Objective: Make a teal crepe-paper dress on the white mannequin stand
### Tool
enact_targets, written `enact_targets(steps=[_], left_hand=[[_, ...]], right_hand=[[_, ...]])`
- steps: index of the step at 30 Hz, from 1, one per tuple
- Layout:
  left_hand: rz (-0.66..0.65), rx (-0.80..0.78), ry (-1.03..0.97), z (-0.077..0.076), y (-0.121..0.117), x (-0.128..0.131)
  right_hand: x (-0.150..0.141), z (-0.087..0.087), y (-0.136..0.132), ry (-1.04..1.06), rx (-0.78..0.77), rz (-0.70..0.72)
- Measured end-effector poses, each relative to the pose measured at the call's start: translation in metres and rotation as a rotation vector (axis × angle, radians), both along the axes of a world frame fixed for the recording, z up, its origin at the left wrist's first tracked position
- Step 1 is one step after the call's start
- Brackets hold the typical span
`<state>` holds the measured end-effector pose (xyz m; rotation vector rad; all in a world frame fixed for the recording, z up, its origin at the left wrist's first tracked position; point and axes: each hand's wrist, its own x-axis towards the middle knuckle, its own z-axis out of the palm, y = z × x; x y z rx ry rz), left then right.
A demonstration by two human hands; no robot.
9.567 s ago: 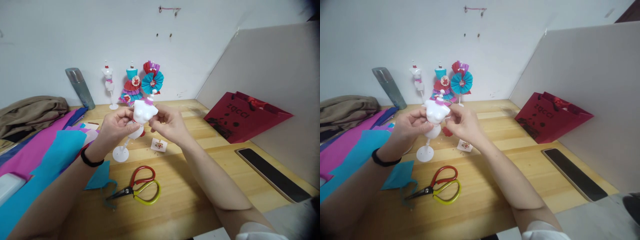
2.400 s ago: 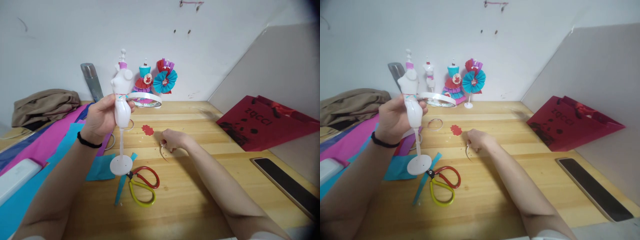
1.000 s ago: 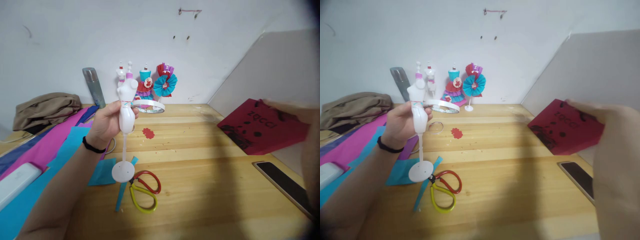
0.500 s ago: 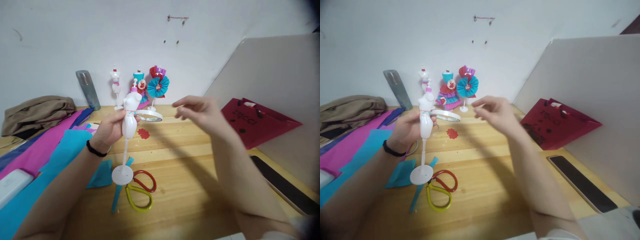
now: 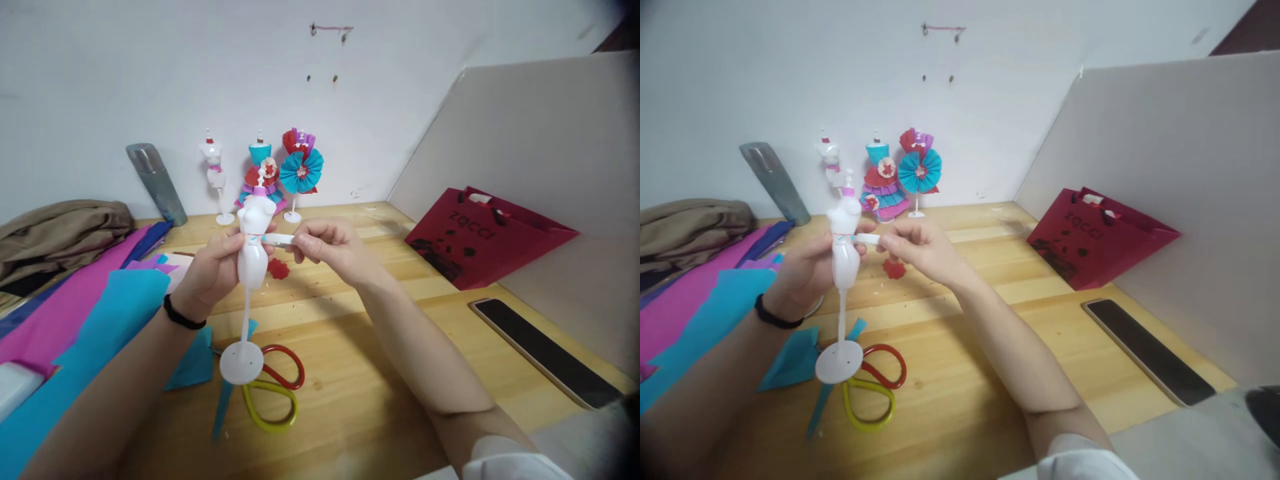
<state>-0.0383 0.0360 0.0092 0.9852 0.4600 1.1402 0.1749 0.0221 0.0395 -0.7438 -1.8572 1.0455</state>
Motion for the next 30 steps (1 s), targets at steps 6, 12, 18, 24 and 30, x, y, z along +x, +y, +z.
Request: enact_targets(steps=[6, 12, 18, 24, 30], left_hand=[[-0.033, 0.025, 0.026, -0.004, 0.001, 0.003], [0.027, 0.047, 0.022, -0.005, 0.003, 0.009], [0.082, 0.046, 0.025, -0.004, 0.000, 0.014], [0.076, 0.047, 0.006, -0.005, -0.003, 0.016], [0.027, 0.033, 0.039, -0.005, -0.008, 0.020]], right_hand=[[0.007, -0.007, 0.006, -0.080, -0.007, -0.046], [0.007, -0.007, 0.004, -0.231, 0.240, -0.300], [0.005, -0.006, -0.002, -0.302, 0.409, -0.427], [0.002, -0.010, 0.002, -0.326, 0.432, -0.465], [-0.003, -0.020, 0.008, -0.297, 0.458, -0.492]])
